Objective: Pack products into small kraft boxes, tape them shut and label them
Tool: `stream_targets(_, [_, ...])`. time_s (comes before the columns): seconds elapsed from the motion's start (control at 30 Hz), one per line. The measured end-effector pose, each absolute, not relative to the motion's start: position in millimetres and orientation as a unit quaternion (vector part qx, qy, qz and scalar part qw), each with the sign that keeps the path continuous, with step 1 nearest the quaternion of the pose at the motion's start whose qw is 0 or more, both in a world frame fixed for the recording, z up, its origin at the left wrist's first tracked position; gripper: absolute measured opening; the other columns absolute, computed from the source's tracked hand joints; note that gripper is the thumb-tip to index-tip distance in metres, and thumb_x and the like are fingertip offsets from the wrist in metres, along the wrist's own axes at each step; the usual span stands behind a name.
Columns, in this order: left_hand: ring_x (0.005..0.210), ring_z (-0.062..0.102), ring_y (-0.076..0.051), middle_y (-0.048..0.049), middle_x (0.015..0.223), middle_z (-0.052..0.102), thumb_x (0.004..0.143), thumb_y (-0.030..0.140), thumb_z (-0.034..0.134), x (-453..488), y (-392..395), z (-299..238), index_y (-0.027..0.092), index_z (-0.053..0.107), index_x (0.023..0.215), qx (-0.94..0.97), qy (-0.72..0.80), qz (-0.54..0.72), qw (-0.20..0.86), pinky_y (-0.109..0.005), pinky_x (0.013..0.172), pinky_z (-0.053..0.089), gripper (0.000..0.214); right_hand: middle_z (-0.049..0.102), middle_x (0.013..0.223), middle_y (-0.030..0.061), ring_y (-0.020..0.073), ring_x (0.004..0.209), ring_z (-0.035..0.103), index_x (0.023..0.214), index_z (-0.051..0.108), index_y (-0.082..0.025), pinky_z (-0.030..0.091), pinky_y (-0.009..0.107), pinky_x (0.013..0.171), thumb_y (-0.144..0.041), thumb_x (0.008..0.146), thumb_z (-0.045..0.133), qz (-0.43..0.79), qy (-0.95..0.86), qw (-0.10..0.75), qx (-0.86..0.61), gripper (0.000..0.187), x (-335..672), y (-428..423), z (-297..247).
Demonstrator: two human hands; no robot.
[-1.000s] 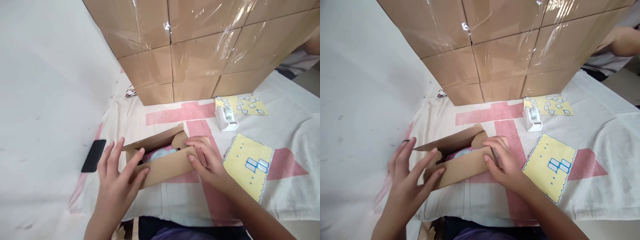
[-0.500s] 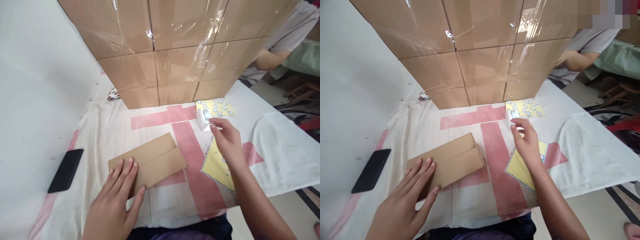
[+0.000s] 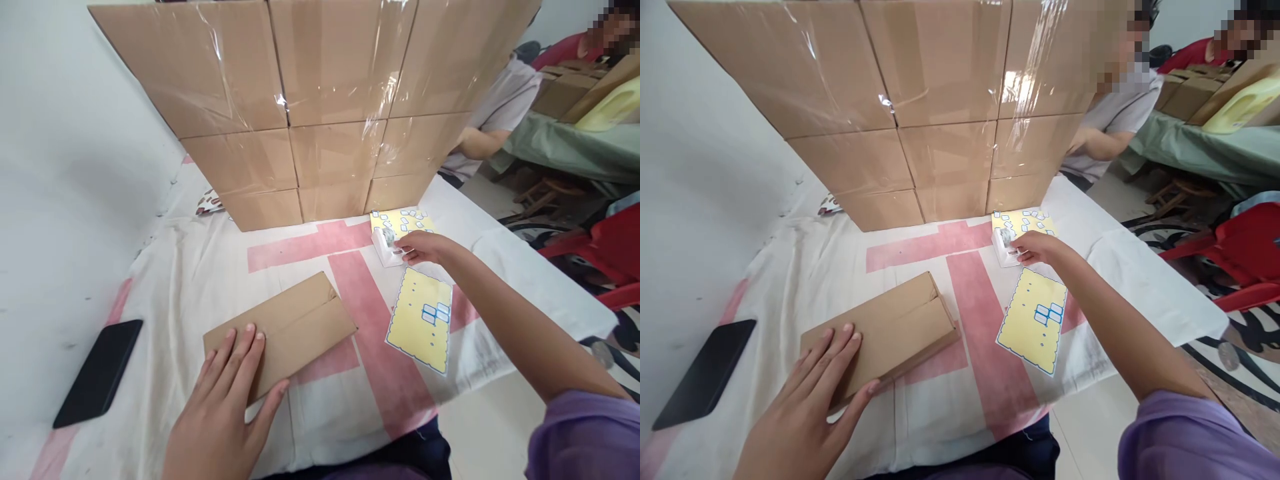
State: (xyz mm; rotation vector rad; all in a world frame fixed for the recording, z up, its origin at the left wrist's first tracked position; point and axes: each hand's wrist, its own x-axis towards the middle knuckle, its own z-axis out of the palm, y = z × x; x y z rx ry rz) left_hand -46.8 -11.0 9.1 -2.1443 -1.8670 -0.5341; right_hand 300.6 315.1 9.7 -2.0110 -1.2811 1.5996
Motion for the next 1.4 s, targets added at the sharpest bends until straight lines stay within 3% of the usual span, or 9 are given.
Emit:
stream_targets(0.13, [0.145, 0.045, -0.029, -0.0081, 0.153, 0.053, 0.097, 0.054, 0.05, -48.6, -11.7, 6.1, 0.018, 0.039, 0.154, -0.733, -0.643, -0.191, 0.113, -0.043, 0.121, 0.032, 0.068, 0.049, 0.069, -0.0015, 0.0263, 0.072, 0.075, 0.074, 0.047, -0.02, 0.065, 0.04, 0.07, -0.012, 0.078, 0.073, 0.595, -0.409, 0.193, -0.664, 0.028, 302.7, 305.9, 19.8])
stream_targets(0.3, [0.146, 0.043, -0.029, -0.0084, 0.153, 0.053, 0.097, 0.054, 0.049, -49.3, -12.4, 3.0, 0.019, 0.039, 0.154, -0.734, -0.638, -0.203, 0.109, -0.043, 0.121, 0.031, 0.068, 0.062, 0.084, 0.0055, 0.0247, 0.081, 0.077, 0.079, 0.054, -0.018, 0.064, 0.037, 0.079, -0.011, 0.079, 0.07, 0.557, -0.418, 0.293, -0.655, 0.017, 299.2, 279.2, 11.7])
stream_targets(0.47, [0.146, 0.043, -0.029, -0.0082, 0.153, 0.053, 0.097, 0.053, 0.049, -48.6, -11.7, 1.8, 0.019, 0.042, 0.152, -0.732, -0.639, -0.21, 0.11, -0.042, 0.121, 0.03, 0.065, 0.068, 0.08, 0.0077, 0.0235, 0.096, 0.074, 0.074, 0.06, -0.016, 0.058, 0.033, 0.093, -0.019, 0.08, 0.069, 0.545, -0.454, 0.392, -0.586, 0.012, 300.9, 253.0, -17.7])
stream_targets(0.6, [0.146, 0.043, -0.029, -0.0084, 0.152, 0.054, 0.097, 0.053, 0.05, -48.0, -11.3, 1.2, 0.018, 0.043, 0.15, -0.731, -0.641, -0.207, 0.112, -0.042, 0.121, 0.029, 0.064, 0.071, 0.099, 0.0076, 0.0252, 0.109, 0.07, 0.076, 0.065, -0.018, 0.052, 0.038, 0.105, -0.027, 0.074, 0.075, 0.565, -0.438, 0.465, -0.521, 0.013, 303.3, 236.9, -33.8])
stream_targets(0.8, [0.146, 0.043, -0.029, -0.0078, 0.153, 0.053, 0.097, 0.051, 0.051, -46.2, -11.5, 1.5, 0.02, 0.042, 0.151, -0.726, -0.646, -0.212, 0.106, -0.045, 0.12, 0.033, 0.063, 0.064, 0.135, 0.0104, 0.0346, 0.128, 0.06, 0.048, 0.052, -0.017, 0.042, 0.045, 0.115, -0.033, 0.069, 0.081, 0.61, -0.442, 0.499, -0.428, 0.039, 308.4, 218.9, -36.2])
stream_targets(1.03, [0.145, 0.044, -0.03, -0.0077, 0.153, 0.053, 0.097, 0.05, 0.051, -46.9, -12.5, 1.0, 0.024, 0.039, 0.153, -0.723, -0.65, -0.212, 0.099, -0.05, 0.118, 0.037, 0.064, 0.056, 0.15, 0.0096, 0.0357, 0.142, 0.048, 0.048, 0.054, -0.017, 0.037, 0.046, 0.12, -0.029, 0.073, 0.081, 0.641, -0.421, 0.526, -0.369, 0.038, 304.3, 202.5, -42.1])
stream_targets(1.27, [0.146, 0.042, -0.03, -0.0076, 0.154, 0.052, 0.097, 0.051, 0.051, -47.7, -13.2, 0.5, 0.024, 0.038, 0.153, -0.723, -0.656, -0.192, 0.101, -0.051, 0.117, 0.039, 0.064, 0.071, 0.122, 0.0116, 0.0283, 0.128, 0.059, 0.051, 0.059, -0.018, 0.05, 0.033, 0.107, -0.026, 0.07, 0.073, 0.6, -0.358, 0.544, -0.465, 0.025, 296.5, 195.3, -52.8])
stream_targets(1.33, [0.146, 0.042, -0.03, -0.0073, 0.154, 0.052, 0.097, 0.052, 0.051, -47.9, -13.4, 0.5, 0.025, 0.038, 0.152, -0.722, -0.657, -0.192, 0.1, -0.051, 0.117, 0.039, 0.063, 0.073, 0.102, 0.0115, 0.0238, 0.105, 0.069, 0.057, 0.059, -0.018, 0.057, 0.029, 0.088, -0.026, 0.071, 0.069, 0.59, -0.359, 0.5, -0.523, 0.018, 298.6, 192.9, -54.2])
stream_targets(1.4, [0.146, 0.043, -0.031, -0.0071, 0.154, 0.052, 0.096, 0.052, 0.052, -47.7, -13.7, 0.9, 0.026, 0.038, 0.153, -0.72, -0.661, -0.19, 0.094, -0.052, 0.117, 0.039, 0.064, 0.065, 0.074, 0.0069, 0.017, 0.071, 0.066, 0.057, 0.054, -0.019, 0.051, 0.026, 0.058, -0.027, 0.073, 0.064, 0.58, -0.376, 0.433, -0.578, 0.02, 302.0, 190.7, -52.7])
